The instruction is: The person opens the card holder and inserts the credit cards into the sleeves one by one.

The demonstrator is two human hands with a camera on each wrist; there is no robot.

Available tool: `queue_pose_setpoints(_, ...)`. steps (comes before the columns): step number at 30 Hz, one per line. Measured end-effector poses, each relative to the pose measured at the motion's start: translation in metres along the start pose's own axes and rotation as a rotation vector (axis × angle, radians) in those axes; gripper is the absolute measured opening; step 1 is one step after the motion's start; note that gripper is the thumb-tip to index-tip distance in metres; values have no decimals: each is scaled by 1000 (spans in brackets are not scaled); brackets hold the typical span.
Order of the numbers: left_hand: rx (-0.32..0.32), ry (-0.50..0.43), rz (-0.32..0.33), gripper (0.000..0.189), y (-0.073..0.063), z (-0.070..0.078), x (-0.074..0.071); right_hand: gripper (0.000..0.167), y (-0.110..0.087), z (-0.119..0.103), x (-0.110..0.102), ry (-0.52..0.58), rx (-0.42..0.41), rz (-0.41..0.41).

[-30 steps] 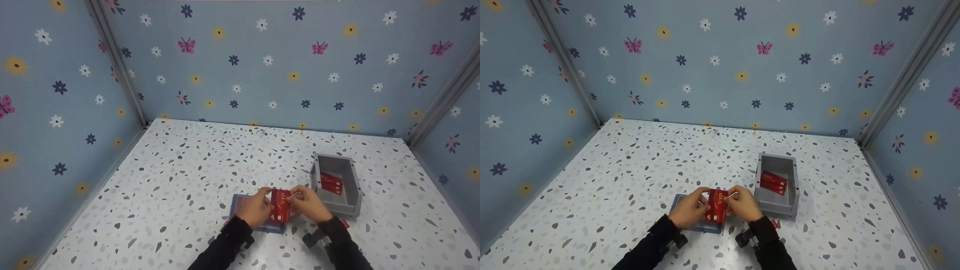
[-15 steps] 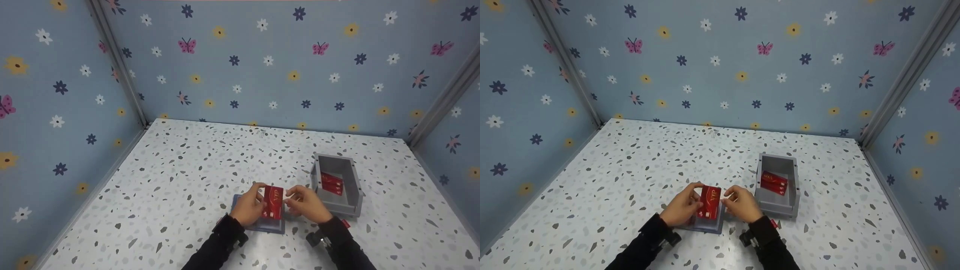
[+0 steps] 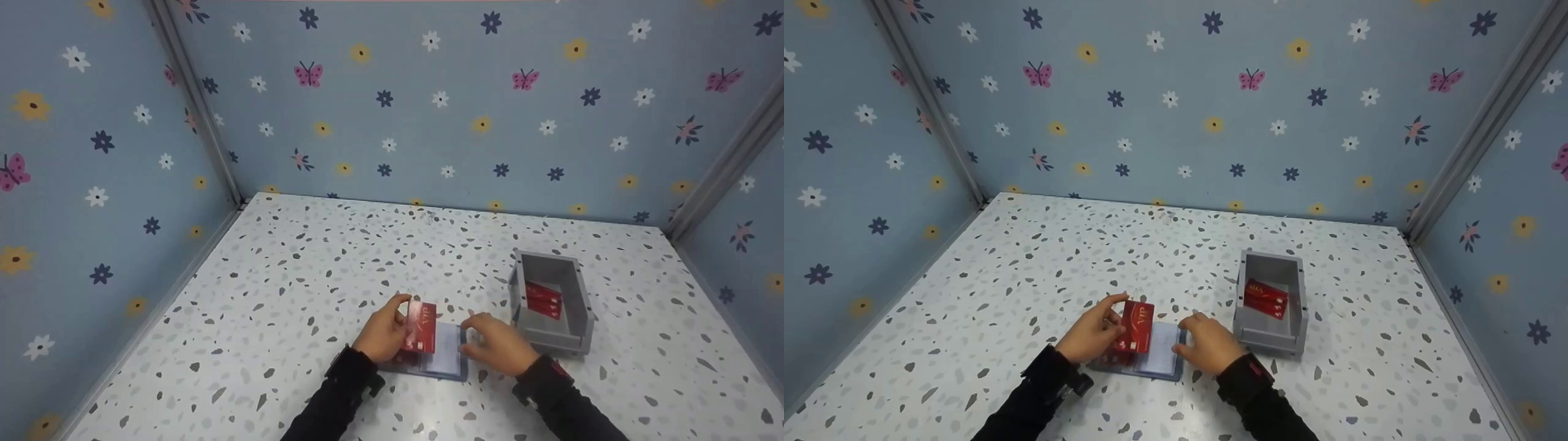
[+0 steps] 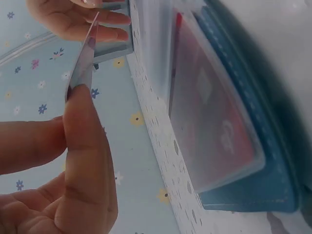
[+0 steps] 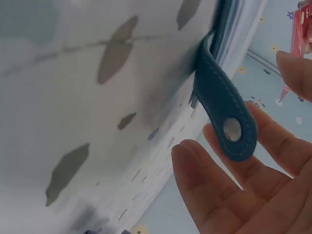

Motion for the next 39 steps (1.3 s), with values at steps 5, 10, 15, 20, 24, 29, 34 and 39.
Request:
queue_pose_setpoints(5,-38,38,-3,57,0,-6,-2,61,0,0,8,-77,21,-99)
queue_pose_setpoints(10,-85,89,-14,54,0,-10,1,71,1,0,13,-137,40,-140)
queue_pose_setpoints(15,-95,166,3,48,0,-10,4,71,1,-2,14,-155,50,-159)
queue_pose_setpoints(20,-111,193,9,42,-1,-11,5,70,0,-3,14,-150,66,-169)
queue_pose_setpoints(24,-147,190,-14,43,0,-12,8,70,0,-2,14,-151,76,-171)
queue_pose_setpoints(29,-204,195,-28,46,2,-12,12,72,0,0,16,-152,94,-172)
queue_pose_setpoints(34,-219,217,-43,50,4,-8,16,73,-1,0,16,-150,107,-158)
queue_pose_setpoints(39,-212,218,-53,41,8,-5,23,71,-1,-1,15,-143,102,-150)
Point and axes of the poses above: each hand's wrist, its own y-axis towards the middle knuckle, its own x-axis out of the palm, z = x × y, the point moved 6 cm from there along y, towards the middle knuckle, and after that the axes turned 13 degrees about -z, right-handed, at the moved point
